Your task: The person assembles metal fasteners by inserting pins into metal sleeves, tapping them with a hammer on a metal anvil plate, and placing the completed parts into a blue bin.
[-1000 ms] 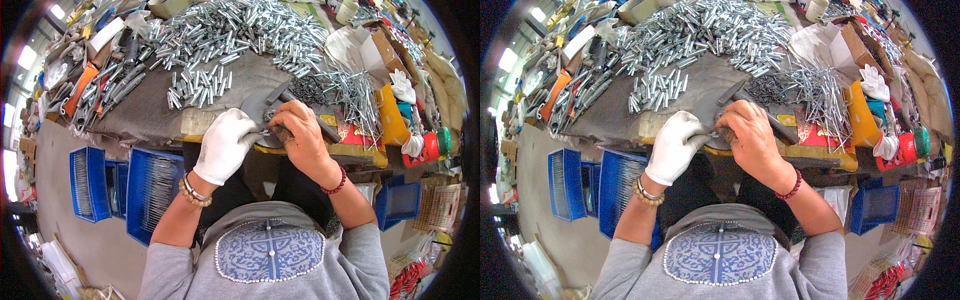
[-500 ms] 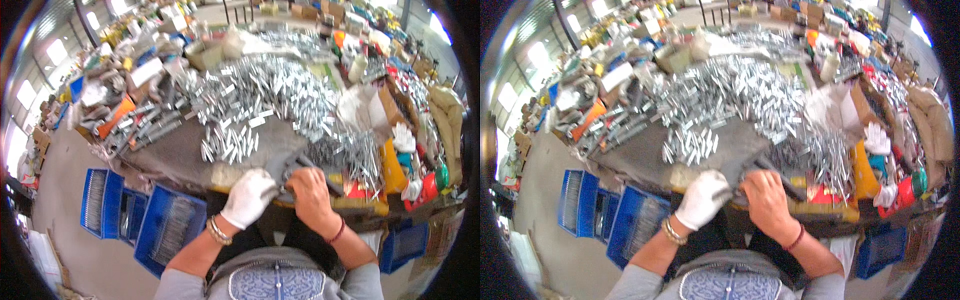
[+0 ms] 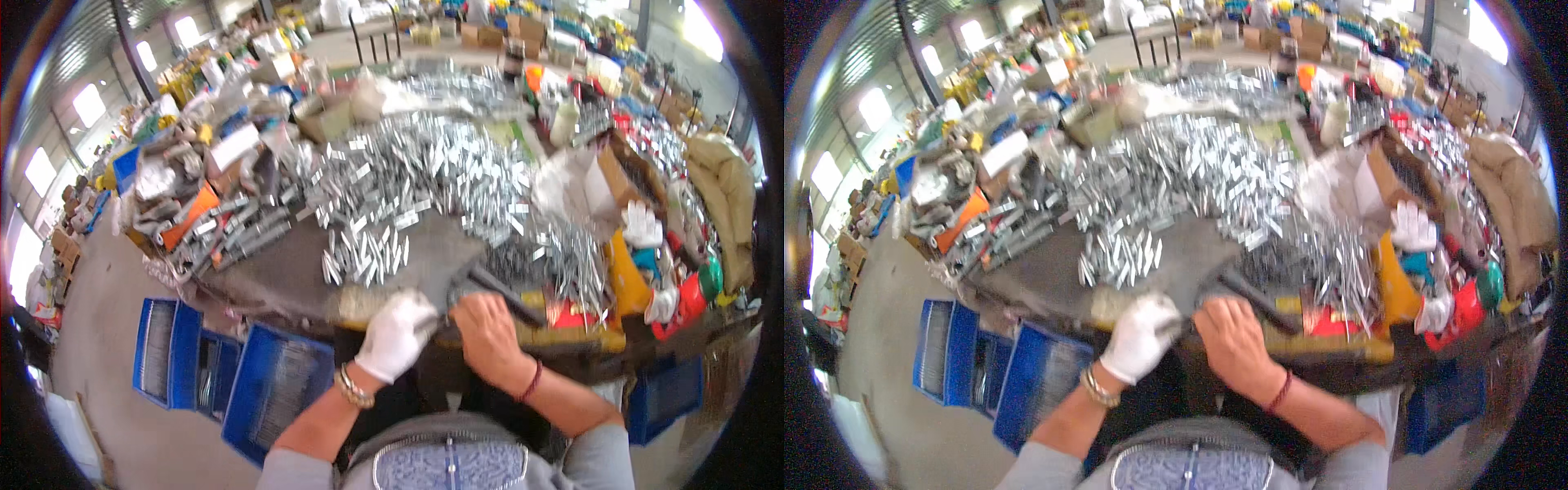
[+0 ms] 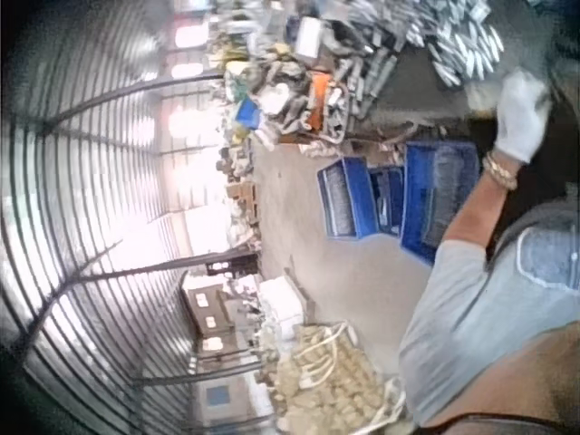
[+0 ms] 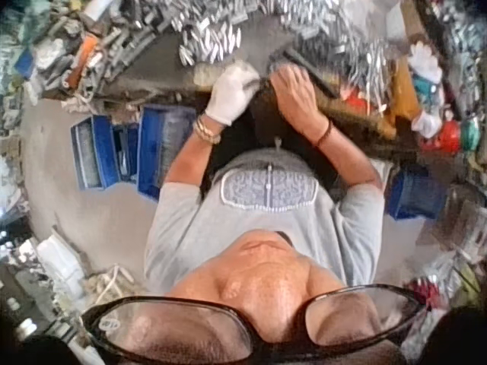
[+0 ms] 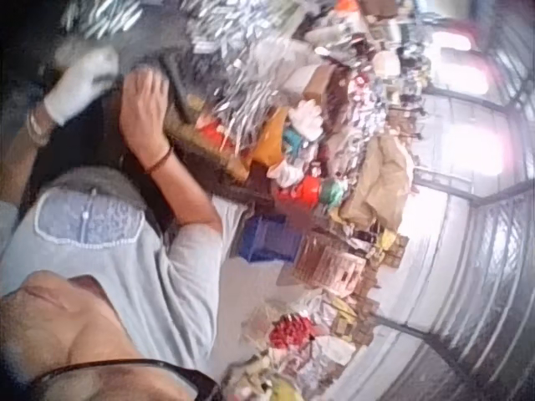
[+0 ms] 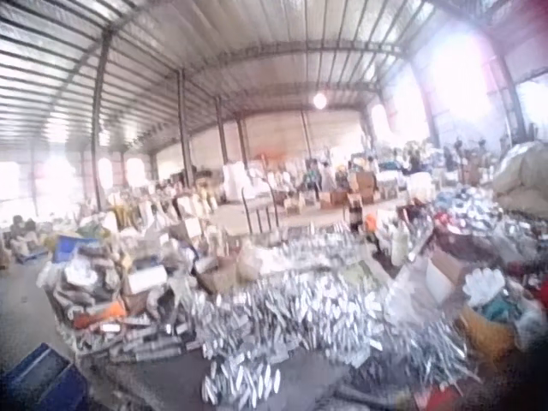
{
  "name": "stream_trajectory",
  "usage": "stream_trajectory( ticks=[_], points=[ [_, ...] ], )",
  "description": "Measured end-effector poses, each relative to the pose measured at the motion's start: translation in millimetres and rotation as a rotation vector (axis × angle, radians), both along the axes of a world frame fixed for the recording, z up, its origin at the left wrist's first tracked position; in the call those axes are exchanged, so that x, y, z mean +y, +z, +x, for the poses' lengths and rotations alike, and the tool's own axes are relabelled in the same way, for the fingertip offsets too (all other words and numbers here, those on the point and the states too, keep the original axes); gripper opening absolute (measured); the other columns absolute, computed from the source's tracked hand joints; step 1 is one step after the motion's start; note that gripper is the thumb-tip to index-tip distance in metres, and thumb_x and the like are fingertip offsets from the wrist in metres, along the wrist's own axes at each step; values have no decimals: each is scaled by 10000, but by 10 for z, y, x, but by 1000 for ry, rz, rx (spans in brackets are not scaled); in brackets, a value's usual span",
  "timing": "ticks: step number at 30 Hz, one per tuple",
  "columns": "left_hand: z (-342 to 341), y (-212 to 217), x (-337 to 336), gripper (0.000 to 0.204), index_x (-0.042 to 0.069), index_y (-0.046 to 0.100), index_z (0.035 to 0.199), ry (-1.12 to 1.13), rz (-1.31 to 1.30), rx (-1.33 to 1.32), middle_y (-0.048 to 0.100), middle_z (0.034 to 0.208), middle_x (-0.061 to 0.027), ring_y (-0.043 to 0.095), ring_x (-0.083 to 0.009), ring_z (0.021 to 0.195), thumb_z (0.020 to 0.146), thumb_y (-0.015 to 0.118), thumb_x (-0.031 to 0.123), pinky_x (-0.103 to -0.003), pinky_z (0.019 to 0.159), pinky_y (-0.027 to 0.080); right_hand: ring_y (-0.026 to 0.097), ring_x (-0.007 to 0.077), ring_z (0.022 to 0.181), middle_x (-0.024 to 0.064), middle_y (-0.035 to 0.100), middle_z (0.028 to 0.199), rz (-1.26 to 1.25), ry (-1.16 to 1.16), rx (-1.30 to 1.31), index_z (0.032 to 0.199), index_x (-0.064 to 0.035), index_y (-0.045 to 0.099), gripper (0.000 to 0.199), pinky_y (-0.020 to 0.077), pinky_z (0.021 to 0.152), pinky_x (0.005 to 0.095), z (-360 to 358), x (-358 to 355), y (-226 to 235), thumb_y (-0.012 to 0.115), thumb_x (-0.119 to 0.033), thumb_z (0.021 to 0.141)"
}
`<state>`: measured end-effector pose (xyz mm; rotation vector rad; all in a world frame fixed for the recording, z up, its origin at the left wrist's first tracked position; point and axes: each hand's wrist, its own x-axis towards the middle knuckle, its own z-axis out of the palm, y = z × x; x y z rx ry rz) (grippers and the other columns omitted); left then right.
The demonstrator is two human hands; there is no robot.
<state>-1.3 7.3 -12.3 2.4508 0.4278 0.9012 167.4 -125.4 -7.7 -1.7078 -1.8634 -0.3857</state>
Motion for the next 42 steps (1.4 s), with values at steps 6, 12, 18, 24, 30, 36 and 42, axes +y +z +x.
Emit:
stream_trajectory(
  ticks=[6, 12, 18, 24, 30, 36, 42],
  points=[
    [39, 108, 49, 155, 27, 737, 951, 14, -91, 48, 690, 993, -131, 680, -346, 979, 818, 816, 37, -423, 896, 548, 615, 313, 1097, 110, 597, 1100, 39, 35, 20, 1093, -56, 661, 230, 492, 980, 439, 29, 87, 36, 631, -76, 866],
    [47, 26, 15, 161, 28, 758, 981, 23, -119, 71, 681, 981, -129, 683, -342, 954, 827, 800, 16, -413, 874, 555, 611, 295, 1061, 99, 584, 1067, 72, 7, -24, 1048, -64, 653, 191, 494, 958, 414, 21, 71, 96, 644, -91, 859],
    [15, 14, -39, 154, 59, 750, 965, 24, -105, 31, 662, 955, -120, 669, -357, 961, 837, 828, 96, -449, 860, 549, 592, 259, 981, 84, 548, 1000, -122, 21, -212, 947, -76, 634, 116, 489, 913, 405, -64, 73, 338, 659, -111, 840],
    [8, 32, -38, 159, 34, 753, 988, 18, -134, 81, 672, 1014, -124, 677, -340, 972, 837, 802, 31, -417, 879, 549, 597, 291, 1012, 101, 559, 1026, -57, 12, -58, 988, -64, 650, 158, 495, 921, 409, 8, 59, 172, 661, -54, 831],
    [-8, 26, -15, 145, 32, 746, 971, 13, -137, 69, 661, 996, -124, 675, -340, 969, 846, 813, 63, -418, 871, 543, 603, 314, 1048, 109, 584, 1067, -21, 13, 56, 1076, -45, 681, 247, 494, 936, 427, 17, 66, 40, 648, -14, 833],
    [16, 23, -7, 134, 34, 759, 961, 12, -122, 70, 671, 998, -124, 677, -338, 962, 852, 822, 80, -416, 868, 542, 623, 329, 1077, 111, 621, 1084, -30, 0, 110, 1071, -54, 700, 294, 489, 946, 435, 18, 59, 55, 650, 49, 800],
    [11, 8, -11, 140, 36, 766, 968, 4, -138, 61, 671, 991, -122, 678, -336, 957, 859, 830, 97, -417, 868, 543, 646, 319, 1068, 86, 651, 1053, -21, 11, 149, 1035, -78, 722, 290, 482, 951, 431, 93, 32, 91, 650, 56, 788]
  ],
)
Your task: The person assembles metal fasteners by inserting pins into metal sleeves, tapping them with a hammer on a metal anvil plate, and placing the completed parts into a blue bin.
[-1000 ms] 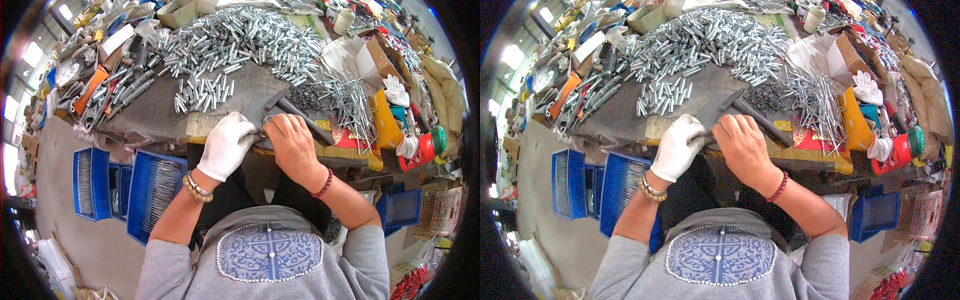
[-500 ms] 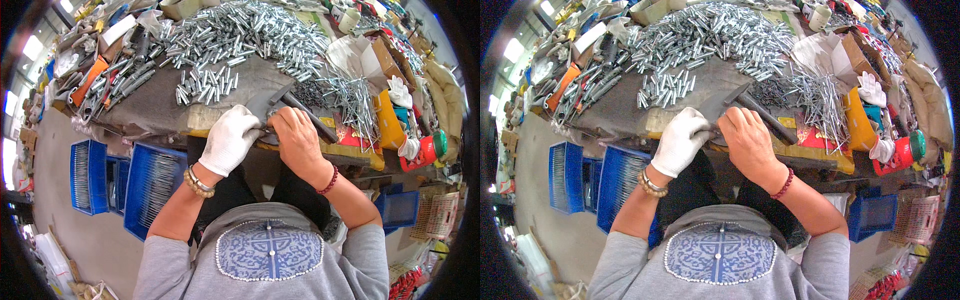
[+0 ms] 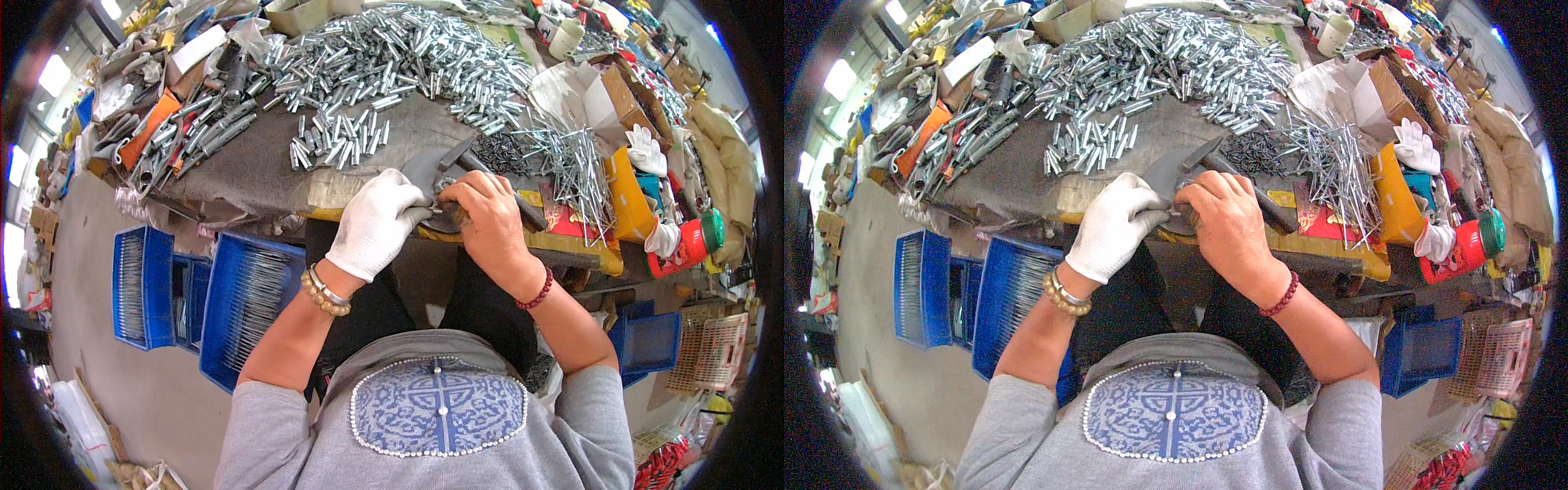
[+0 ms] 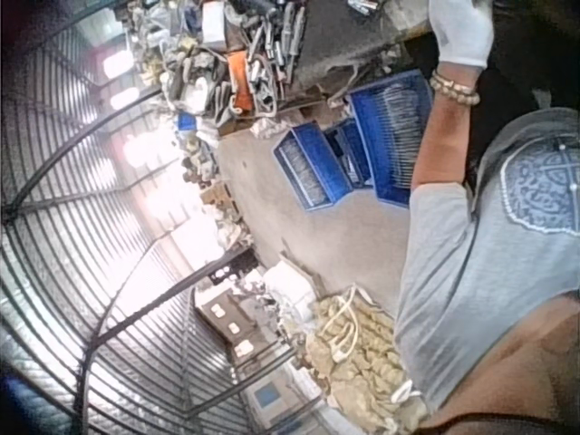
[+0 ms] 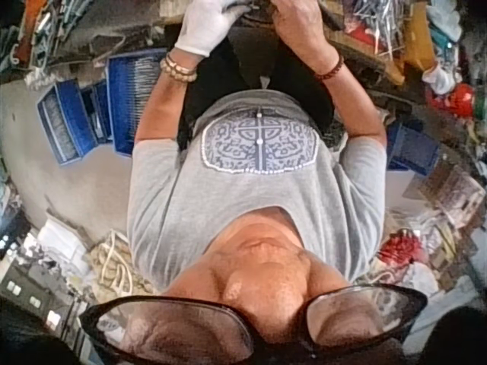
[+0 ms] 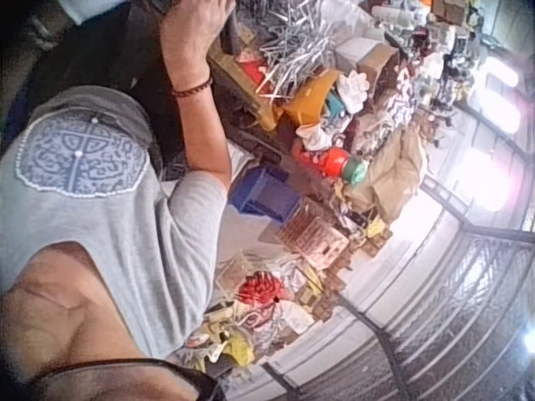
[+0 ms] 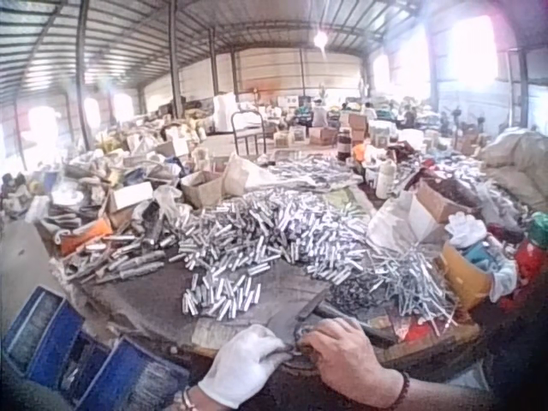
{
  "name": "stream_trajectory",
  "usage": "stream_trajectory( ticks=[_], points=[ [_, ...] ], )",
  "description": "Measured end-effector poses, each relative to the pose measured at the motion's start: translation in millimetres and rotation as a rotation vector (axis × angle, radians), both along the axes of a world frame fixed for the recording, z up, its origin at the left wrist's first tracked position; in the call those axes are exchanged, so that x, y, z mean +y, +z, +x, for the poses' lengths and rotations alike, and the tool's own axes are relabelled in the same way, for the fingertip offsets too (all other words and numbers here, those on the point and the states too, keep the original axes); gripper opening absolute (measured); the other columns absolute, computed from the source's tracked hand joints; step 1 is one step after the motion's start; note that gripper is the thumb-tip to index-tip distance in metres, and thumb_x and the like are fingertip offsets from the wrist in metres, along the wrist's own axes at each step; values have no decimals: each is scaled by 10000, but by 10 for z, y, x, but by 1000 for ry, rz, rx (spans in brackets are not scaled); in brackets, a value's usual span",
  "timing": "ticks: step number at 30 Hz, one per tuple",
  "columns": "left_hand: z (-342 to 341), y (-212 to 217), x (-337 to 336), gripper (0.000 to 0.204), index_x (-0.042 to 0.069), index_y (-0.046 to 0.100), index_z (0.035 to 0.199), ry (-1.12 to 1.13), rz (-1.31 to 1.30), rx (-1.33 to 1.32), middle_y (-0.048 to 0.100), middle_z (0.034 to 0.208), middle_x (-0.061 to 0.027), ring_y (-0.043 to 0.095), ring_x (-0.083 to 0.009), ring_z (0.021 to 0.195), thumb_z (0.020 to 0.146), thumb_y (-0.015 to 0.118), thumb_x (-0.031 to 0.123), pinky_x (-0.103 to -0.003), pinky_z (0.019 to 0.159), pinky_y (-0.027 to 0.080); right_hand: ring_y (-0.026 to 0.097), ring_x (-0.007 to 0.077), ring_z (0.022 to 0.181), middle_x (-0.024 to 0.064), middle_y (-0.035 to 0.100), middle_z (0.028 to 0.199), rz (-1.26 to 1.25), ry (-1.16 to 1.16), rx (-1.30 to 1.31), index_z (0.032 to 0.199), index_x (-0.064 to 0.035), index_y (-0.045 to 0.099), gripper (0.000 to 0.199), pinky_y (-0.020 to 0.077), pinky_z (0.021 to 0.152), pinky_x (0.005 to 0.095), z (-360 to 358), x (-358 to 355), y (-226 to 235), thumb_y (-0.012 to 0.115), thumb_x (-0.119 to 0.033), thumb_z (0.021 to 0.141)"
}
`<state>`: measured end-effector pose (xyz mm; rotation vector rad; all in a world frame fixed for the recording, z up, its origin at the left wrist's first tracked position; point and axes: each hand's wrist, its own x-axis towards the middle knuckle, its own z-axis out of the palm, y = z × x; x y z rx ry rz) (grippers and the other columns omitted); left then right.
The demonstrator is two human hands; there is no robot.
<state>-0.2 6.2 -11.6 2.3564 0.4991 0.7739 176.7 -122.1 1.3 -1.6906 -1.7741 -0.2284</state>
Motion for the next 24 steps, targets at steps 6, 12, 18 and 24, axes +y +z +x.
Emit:
stream_trajectory(
  ticks=[6, 12, 18, 24],
  points=[
    [-8, 5, 4, 143, 39, 761, 974, 7, 23, 6, 662, 980, -122, 677, -337, 950, 859, 828, 93, -416, 866, 546, 615, 305, 1046, 89, 608, 1030, -46, 17, -107, 1015, -63, 696, 220, 482, 955, 426, -7, 0, 91, 662, -1, 807],
    [-1, 7, -6, 156, 33, 739, 959, -2, 16, -24, 659, 983, -124, 673, -344, 946, 838, 829, 72, -421, 855, 547, 601, 292, 1032, 87, 583, 1021, -70, 64, -274, 952, -68, 660, 149, 490, 946, 417, -77, 14, 248, 666, -26, 810],
    [1, -13, 11, 198, 31, 734, 992, 2, 56, 13, 661, 984, -130, 674, -352, 949, 821, 829, 59, -424, 855, 552, 589, 279, 1006, 85, 568, 1011, -81, 55, -331, 938, -76, 645, 136, 499, 926, 405, -103, 22, 235, 678, -63, 807],
    [14, -32, 5, 189, 30, 736, 995, 28, 75, -7, 662, 986, -126, 678, -345, 952, 829, 822, 54, -420, 854, 553, 602, 288, 1027, 92, 580, 1022, -112, 56, -369, 952, -73, 657, 151, 501, 931, 417, -113, 29, 260, 681, -63, 804]
  ],
)
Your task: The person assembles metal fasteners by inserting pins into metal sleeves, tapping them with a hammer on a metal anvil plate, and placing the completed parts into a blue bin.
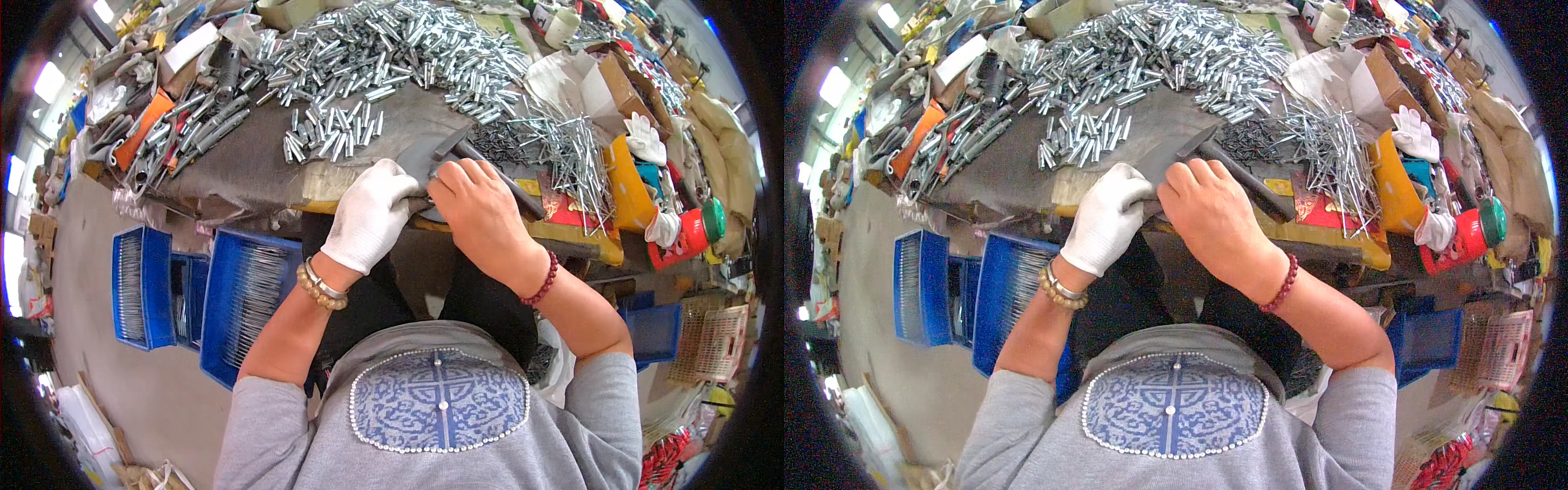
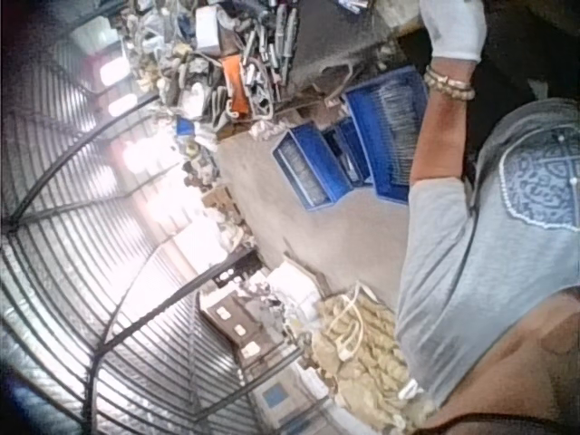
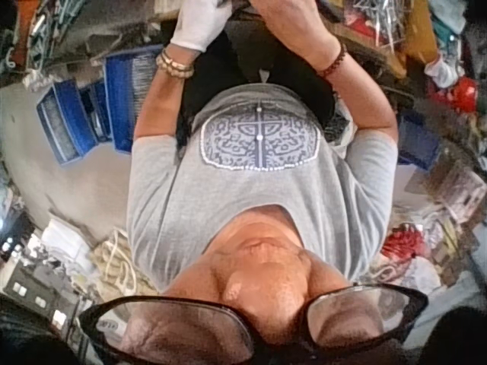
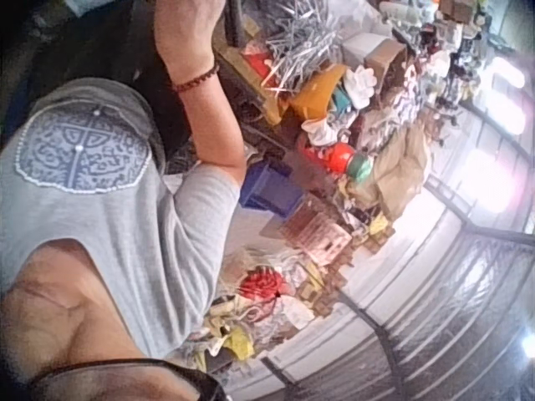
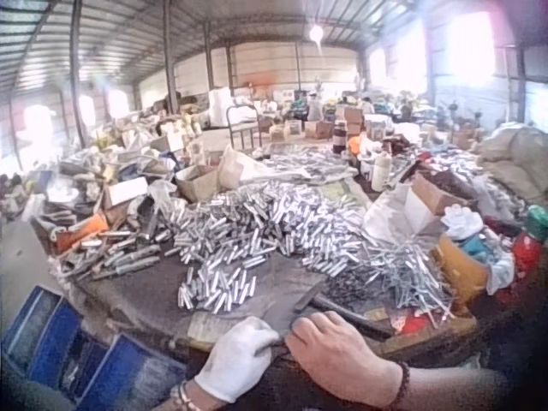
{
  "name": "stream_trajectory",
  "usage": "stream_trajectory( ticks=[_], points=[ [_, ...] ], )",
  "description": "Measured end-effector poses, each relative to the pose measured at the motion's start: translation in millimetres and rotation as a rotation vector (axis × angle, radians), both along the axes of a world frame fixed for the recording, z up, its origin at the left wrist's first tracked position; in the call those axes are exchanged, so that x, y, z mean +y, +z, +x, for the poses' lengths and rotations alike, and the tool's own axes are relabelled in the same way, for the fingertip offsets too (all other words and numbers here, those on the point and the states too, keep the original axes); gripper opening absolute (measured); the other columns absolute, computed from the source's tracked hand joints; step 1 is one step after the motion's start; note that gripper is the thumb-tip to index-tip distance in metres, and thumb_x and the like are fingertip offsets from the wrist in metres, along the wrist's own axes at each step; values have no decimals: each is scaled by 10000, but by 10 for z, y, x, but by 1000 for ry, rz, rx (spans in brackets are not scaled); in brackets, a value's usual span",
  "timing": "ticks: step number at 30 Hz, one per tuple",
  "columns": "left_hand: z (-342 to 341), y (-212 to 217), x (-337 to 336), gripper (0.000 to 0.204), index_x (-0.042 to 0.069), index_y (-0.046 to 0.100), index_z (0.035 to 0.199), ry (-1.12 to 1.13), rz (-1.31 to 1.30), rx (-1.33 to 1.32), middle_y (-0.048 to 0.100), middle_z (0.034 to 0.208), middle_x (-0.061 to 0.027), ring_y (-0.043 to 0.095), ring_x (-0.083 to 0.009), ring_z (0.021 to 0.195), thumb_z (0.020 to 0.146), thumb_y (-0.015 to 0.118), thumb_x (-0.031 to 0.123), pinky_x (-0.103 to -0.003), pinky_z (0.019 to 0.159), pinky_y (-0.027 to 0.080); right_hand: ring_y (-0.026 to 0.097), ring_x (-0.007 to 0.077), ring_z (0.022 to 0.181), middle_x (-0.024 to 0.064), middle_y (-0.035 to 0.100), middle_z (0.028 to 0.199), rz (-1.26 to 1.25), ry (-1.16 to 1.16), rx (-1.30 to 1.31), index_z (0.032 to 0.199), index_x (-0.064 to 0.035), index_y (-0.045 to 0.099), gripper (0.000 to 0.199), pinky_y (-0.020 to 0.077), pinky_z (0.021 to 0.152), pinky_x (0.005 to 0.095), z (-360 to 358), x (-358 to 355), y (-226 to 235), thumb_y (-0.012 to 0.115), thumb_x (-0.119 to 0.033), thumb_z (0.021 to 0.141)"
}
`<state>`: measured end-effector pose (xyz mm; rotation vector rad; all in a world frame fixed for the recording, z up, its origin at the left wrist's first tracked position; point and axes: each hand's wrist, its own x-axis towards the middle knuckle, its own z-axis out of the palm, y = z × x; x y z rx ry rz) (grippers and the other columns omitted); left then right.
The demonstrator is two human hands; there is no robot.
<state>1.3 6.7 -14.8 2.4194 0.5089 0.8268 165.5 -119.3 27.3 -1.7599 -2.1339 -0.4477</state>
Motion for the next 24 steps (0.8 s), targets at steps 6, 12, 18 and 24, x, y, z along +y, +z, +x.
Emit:
stream_trajectory(
  ticks=[6, 12, 18, 24],
  points=[
    [-9, 25, -19, 152, 35, 743, 983, -4, -16, 15, 658, 988, -123, 678, -337, 950, 851, 814, 54, -414, 861, 551, 623, 308, 1061, 97, 607, 1048, 2, 2, 190, 986, -70, 673, 202, 500, 948, 434, 116, 10, -67, 684, -12, 793],
    [-16, 33, 20, 159, 45, 756, 981, -16, -43, 39, 656, 986, -116, 672, -328, 965, 848, 831, 88, -407, 868, 546, 628, 324, 1052, 100, 620, 1041, 3, 7, 205, 1016, -65, 699, 210, 505, 950, 438, 88, -20, -5, 678, -6, 816],
    [-48, 150, -16, 191, 72, 799, 1022, -6, -13, 20, 685, 1029, -106, 673, -324, 1017, 848, 836, 139, -421, 920, 541, 668, 362, 1024, 127, 658, 1009, 88, -136, 505, 1022, -70, 738, 239, 543, 922, 480, 236, -163, 52, 683, 52, 825],
    [-65, 183, -2, 187, 93, 816, 1008, -2, 130, 2, 714, 1030, -90, 673, -313, 1040, 832, 832, 151, -416, 937, 544, 666, 380, 1030, 133, 666, 1028, 108, -151, 578, 1018, -48, 739, 267, 534, 914, 474, 285, -223, -9, 675, 83, 794]
  ],
)
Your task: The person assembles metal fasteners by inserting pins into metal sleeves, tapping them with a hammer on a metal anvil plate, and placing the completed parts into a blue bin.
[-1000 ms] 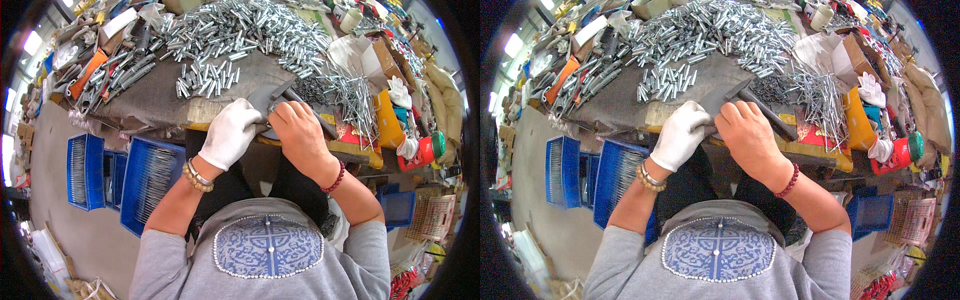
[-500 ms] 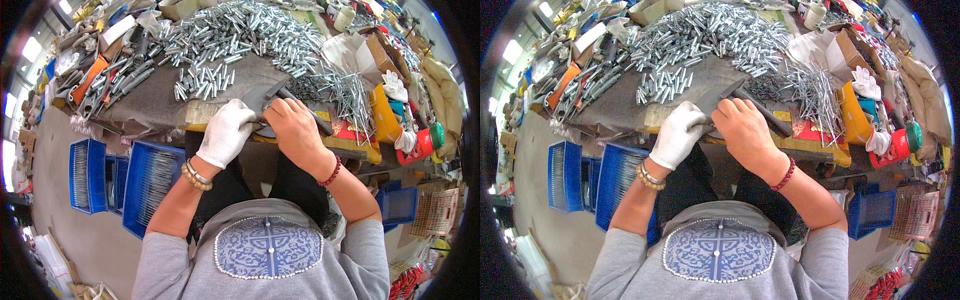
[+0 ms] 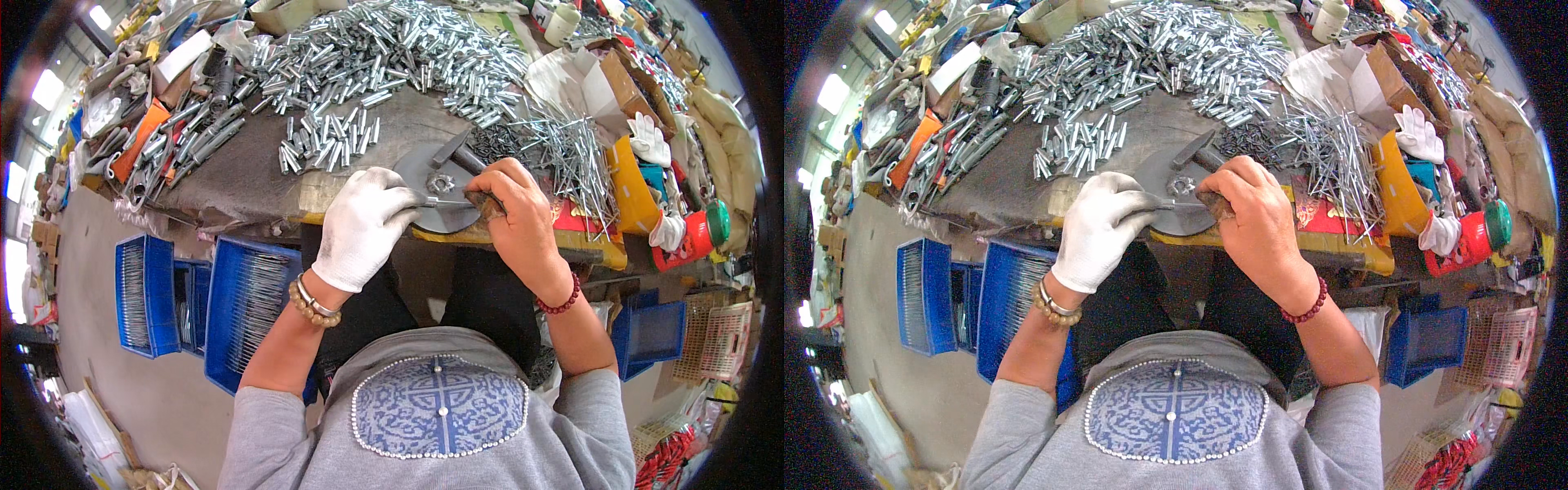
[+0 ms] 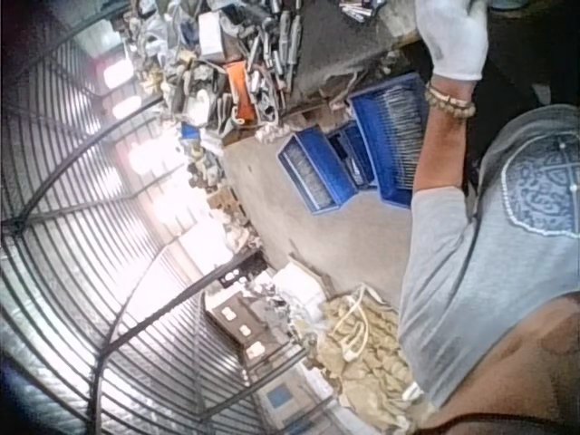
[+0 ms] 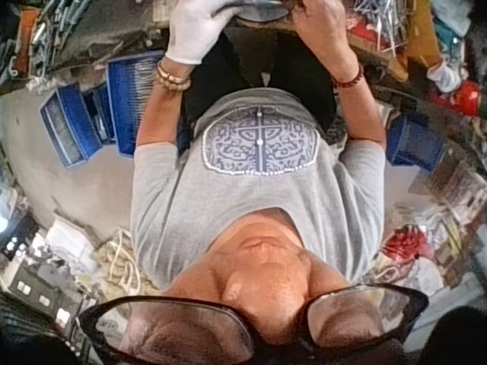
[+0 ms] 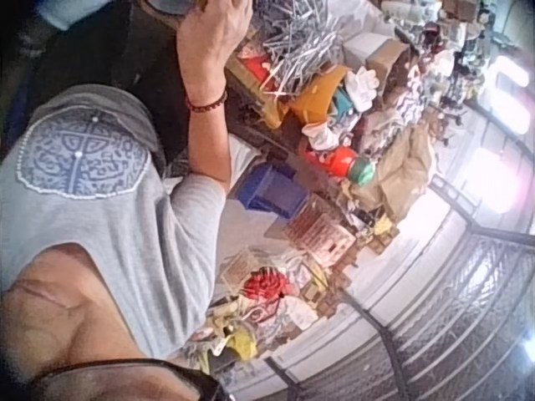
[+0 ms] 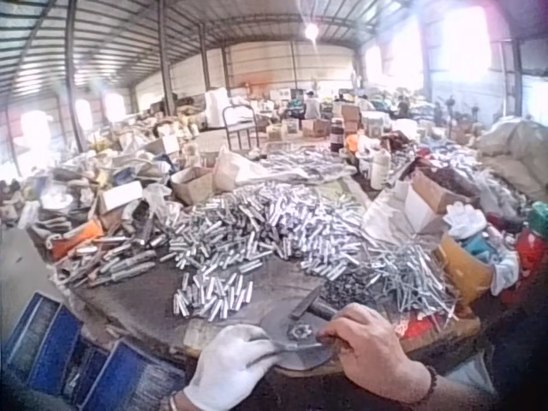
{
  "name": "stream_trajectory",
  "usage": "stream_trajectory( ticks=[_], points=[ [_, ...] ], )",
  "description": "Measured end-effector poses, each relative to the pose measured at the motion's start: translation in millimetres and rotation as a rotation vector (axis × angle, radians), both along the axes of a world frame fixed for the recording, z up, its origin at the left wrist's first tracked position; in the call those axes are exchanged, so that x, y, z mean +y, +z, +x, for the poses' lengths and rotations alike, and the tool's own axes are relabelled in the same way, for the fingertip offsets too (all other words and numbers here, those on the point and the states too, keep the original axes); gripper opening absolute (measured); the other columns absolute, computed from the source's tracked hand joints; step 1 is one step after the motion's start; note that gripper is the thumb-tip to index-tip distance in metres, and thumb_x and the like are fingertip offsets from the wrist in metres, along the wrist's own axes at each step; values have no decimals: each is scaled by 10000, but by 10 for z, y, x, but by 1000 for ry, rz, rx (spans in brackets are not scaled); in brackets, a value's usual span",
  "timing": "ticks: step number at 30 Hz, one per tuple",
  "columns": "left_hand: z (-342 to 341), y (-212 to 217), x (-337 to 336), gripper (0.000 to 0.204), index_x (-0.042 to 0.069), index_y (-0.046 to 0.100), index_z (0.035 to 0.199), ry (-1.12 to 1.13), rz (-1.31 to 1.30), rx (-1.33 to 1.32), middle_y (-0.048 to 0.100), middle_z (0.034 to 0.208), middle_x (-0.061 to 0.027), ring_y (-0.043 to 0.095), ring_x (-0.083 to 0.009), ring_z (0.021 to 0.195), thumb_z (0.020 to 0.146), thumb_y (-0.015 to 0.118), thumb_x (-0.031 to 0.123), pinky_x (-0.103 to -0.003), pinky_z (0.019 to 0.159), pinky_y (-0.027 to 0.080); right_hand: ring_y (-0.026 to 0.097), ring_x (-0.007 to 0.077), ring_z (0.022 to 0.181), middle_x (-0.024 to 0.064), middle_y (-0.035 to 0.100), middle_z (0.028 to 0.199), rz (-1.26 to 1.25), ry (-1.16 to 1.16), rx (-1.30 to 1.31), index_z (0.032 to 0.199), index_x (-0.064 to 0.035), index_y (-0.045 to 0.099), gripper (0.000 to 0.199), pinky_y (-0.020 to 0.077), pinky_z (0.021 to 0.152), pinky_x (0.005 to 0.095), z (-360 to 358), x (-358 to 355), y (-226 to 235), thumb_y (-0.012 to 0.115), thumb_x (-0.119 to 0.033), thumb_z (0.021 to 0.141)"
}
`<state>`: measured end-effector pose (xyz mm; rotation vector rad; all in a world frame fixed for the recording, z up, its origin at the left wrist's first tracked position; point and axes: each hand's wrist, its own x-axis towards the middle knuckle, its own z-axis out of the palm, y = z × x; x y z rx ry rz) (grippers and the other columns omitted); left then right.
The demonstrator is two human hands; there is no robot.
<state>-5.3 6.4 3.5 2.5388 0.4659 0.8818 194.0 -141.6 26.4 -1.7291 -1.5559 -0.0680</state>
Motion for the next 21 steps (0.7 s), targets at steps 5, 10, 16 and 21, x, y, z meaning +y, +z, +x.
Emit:
stream_trajectory(
  ticks=[5, 10, 16, 21],
  points=[
    [83, -3, 62, 177, 93, 816, 1000, -6, -15, 29, 719, 1014, -94, 674, -314, 1030, 844, 824, 178, -420, 921, 544, 661, 388, 1030, 135, 670, 1039, -1, 10, 33, 1011, -43, 741, 275, 529, 921, 469, 32, 70, -82, 669, 92, 782],
    [145, -31, 115, 184, 82, 808, 988, 19, -54, 75, 714, 983, -99, 674, -321, 1007, 855, 822, 209, -428, 897, 542, 651, 385, 1048, 134, 668, 1031, -8, 59, 64, 1011, -46, 747, 279, 520, 930, 473, 32, 192, -182, 668, 87, 778],
    [129, -46, 108, 187, 63, 778, 944, 7, -69, 64, 701, 959, -102, 674, -326, 988, 845, 845, 208, -430, 881, 538, 646, 365, 1060, 122, 663, 1035, -27, 96, -34, 1017, -59, 757, 293, 506, 945, 460, -22, 251, -159, 664, 78, 776],
    [93, -103, 105, 198, 46, 763, 937, -10, -150, 52, 696, 966, -110, 677, -333, 975, 819, 866, 168, -426, 876, 541, 642, 359, 1062, 119, 661, 1042, -71, 122, -68, 1008, -59, 750, 279, 492, 941, 457, -50, 257, -131, 655, 70, 780]
  ],
)
